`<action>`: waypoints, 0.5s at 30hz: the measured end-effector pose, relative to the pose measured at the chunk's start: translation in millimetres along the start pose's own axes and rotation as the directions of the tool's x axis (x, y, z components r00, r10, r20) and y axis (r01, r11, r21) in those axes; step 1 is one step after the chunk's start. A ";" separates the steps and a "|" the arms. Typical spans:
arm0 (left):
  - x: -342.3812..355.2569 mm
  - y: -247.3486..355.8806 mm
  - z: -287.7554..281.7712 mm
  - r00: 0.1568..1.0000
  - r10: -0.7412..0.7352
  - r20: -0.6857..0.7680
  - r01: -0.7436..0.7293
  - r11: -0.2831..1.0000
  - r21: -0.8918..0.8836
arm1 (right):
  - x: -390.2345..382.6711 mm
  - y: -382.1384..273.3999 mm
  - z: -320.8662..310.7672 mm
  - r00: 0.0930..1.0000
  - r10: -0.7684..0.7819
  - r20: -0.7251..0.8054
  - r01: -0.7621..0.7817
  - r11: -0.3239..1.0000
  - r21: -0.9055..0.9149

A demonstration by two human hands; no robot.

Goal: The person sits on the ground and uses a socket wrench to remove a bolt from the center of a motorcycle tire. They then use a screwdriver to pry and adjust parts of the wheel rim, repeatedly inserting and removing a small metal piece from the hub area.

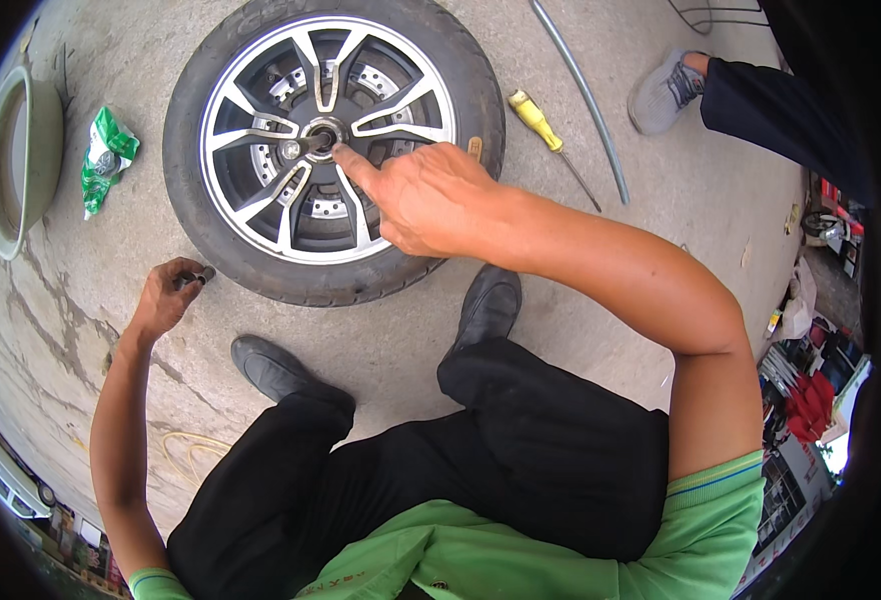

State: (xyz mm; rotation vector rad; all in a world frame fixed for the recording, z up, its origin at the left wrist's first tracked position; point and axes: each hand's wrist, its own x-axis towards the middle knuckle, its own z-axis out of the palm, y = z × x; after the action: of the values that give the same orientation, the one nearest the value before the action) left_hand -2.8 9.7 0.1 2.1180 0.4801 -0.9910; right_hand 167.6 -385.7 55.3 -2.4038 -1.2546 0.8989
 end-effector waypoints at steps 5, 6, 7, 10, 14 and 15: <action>-2.9 7.2 3.9 1.000 -0.001 -0.017 0.001 1.000 0.011 | -0.8 2.3 1.0 1.000 -0.003 0.002 0.003 1.000 0.002; -4.6 13.3 5.6 1.000 -0.012 -0.025 0.014 0.998 0.061 | -0.8 2.2 0.9 1.000 0.003 0.012 -0.003 1.000 0.004; -5.9 18.7 6.5 0.999 -0.022 -0.033 0.025 0.993 0.111 | -1.0 1.9 0.5 1.000 0.010 0.021 -0.010 1.000 0.004; -5.8 14.3 11.3 0.997 0.043 -0.059 -0.033 0.988 0.153 | -1.6 2.0 -1.2 1.000 0.014 0.028 -0.014 1.000 0.010; -3.0 -16.8 21.4 0.983 0.146 -0.110 -0.114 0.960 0.255 | 4.0 -6.4 -10.4 0.989 0.070 0.127 -0.070 0.998 -0.009; 0.9 -21.7 25.8 0.982 0.153 -0.113 -0.119 0.957 0.263 | 1.9 -6.4 -10.4 0.989 0.081 0.124 -0.079 0.997 -0.020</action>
State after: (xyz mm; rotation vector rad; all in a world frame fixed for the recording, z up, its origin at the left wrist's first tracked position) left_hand -27.9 4.6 -21.7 2.4235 0.2759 -0.8749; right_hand 171.0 -380.0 65.8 -2.4590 -1.2195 1.0824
